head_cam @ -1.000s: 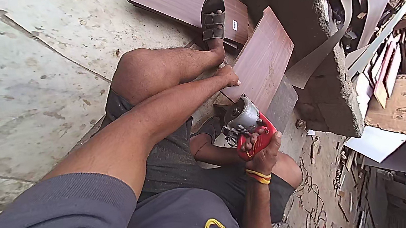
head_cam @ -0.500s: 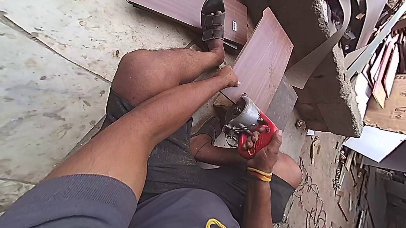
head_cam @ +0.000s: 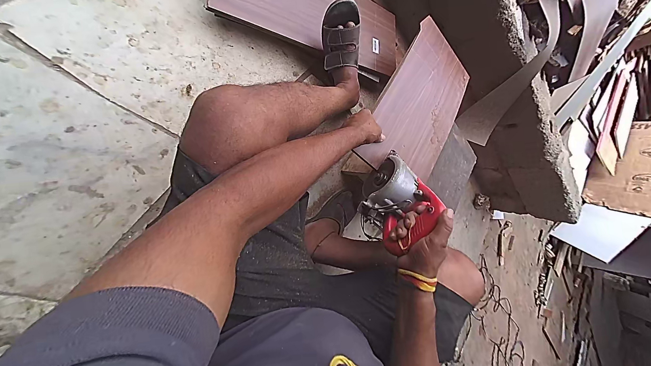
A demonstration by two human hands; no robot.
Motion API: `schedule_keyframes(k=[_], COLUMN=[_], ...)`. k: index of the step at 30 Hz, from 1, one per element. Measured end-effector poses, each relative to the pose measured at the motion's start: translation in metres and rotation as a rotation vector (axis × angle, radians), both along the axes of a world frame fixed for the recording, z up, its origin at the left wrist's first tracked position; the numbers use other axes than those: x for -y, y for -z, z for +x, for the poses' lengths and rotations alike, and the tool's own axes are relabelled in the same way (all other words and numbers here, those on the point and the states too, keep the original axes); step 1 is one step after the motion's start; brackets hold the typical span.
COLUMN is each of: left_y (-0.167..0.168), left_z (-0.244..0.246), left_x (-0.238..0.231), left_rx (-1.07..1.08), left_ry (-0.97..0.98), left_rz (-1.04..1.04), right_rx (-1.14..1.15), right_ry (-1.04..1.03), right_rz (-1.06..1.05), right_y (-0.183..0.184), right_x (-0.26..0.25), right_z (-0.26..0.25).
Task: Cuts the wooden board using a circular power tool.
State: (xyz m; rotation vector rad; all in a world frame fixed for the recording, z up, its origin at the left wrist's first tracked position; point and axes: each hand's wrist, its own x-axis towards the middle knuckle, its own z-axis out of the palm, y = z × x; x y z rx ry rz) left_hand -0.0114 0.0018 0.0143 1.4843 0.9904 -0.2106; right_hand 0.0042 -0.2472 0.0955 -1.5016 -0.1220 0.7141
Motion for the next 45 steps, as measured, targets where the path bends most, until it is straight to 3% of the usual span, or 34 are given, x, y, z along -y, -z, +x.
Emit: schedule_keyframes(k=[45], left_y=[0.0], left_z=[0.001], left_x=[0.0], left_rx=[-0.013], left_ry=[0.001], left_rz=[0.01], right_rx=[0.048], right_ry=[-0.017], right_rz=[-0.085], right_y=[0.001], right_x=[-0.014], right_z=[0.016])
